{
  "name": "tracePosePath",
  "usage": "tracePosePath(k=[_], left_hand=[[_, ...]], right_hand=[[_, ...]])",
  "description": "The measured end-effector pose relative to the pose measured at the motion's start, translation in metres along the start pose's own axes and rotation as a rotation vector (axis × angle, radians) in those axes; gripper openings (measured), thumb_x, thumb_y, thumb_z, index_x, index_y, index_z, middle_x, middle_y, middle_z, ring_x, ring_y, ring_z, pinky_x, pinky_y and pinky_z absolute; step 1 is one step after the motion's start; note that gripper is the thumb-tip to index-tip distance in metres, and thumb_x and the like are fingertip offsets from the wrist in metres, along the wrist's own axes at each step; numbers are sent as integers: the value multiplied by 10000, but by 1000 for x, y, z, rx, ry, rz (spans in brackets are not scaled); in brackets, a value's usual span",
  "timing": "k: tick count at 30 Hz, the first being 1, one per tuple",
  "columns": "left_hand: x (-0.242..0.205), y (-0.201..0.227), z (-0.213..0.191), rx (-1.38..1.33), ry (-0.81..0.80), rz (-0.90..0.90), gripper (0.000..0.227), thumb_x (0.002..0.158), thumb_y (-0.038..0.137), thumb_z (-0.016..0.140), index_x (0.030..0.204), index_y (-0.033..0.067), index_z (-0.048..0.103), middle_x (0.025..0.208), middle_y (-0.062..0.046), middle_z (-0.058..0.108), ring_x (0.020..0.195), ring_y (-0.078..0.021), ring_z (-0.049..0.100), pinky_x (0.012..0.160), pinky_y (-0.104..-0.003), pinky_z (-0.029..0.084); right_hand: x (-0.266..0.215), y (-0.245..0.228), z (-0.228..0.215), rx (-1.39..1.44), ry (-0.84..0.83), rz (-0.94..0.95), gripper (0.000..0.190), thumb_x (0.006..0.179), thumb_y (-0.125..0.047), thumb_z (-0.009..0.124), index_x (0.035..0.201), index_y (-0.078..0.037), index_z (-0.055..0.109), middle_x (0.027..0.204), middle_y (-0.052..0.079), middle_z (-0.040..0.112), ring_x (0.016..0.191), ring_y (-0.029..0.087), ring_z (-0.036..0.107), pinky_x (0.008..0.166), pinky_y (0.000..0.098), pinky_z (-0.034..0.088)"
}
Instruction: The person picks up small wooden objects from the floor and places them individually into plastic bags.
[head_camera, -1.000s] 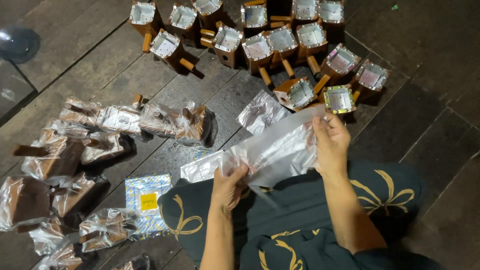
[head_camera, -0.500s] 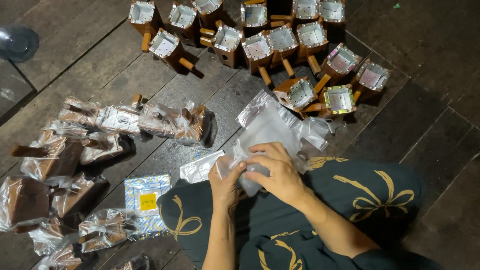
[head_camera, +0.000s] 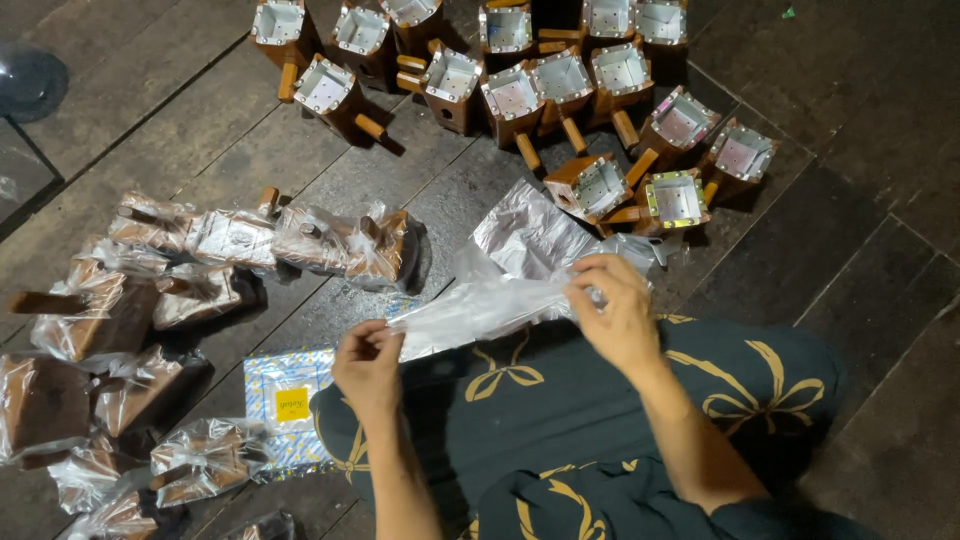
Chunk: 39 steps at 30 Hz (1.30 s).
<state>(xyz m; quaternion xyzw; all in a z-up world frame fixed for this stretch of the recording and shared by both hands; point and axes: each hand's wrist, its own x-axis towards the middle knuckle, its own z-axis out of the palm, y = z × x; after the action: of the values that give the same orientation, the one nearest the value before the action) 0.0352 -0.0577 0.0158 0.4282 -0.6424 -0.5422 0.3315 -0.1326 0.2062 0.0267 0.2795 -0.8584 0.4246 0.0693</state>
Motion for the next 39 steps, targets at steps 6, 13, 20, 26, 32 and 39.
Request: tracePosePath(k=[6, 13, 20, 26, 32, 39], left_hand=[[-2, 20, -6, 259, 38, 401, 209, 789, -50, 731, 896, 129, 749, 796, -48, 725, 700, -217, 723, 739, -304, 566], [-35, 51, 34, 307, -393, 716, 287, 704, -82, 743, 896, 131, 740, 787, -35, 683, 702, -281, 685, 701, -367, 563], [-24, 6, 10, 451, -372, 670, 236, 710, 111, 704, 941, 130, 659, 847, -33, 625, 797, -263, 620, 736, -381, 488], [-26, -30, -6, 569, -437, 498, 380, 666, 100, 580, 1039, 126, 648, 952, -36, 617, 882, -260, 599, 734, -372, 470], [-43, -32, -8, 586, -680, 275, 367, 732, 121, 659, 1078, 215, 580, 906, 16, 710, 536, -267, 536, 669, -364, 463], [-60, 16, 6, 369, -775, 267, 307, 718, -5, 546, 962, 148, 651, 938, 9, 727, 661, -189, 575, 638, -288, 438]], right_hand=[[7, -34, -10, -88, 1, 55, 160, 817, -82, 761, 945, -87, 667, 1114, 117, 654, 1030, 382, 679, 855, 459, 535], [-2, -104, 30, -62, -109, -375, 386, 746, -144, 810, 1094, -97, 650, 1094, 117, 654, 1035, 393, 657, 807, 481, 551], [-18, -29, 34, -67, -90, -219, 194, 868, 78, 517, 898, -95, 600, 814, 49, 579, 737, 262, 618, 612, 350, 502], [2, 47, 26, 545, -113, 849, 281, 866, -254, 789, 1087, -109, 696, 850, 38, 701, 696, 142, 624, 624, 276, 511], [42, 145, 68, 1034, 506, 1289, 564, 898, -95, 729, 1424, -34, 537, 1102, 140, 664, 889, 202, 595, 734, 292, 489], [53, 210, 104, 1323, 710, 1266, 472, 948, -140, 661, 1390, -65, 515, 1554, 182, 441, 1486, 338, 408, 1178, 428, 427]])
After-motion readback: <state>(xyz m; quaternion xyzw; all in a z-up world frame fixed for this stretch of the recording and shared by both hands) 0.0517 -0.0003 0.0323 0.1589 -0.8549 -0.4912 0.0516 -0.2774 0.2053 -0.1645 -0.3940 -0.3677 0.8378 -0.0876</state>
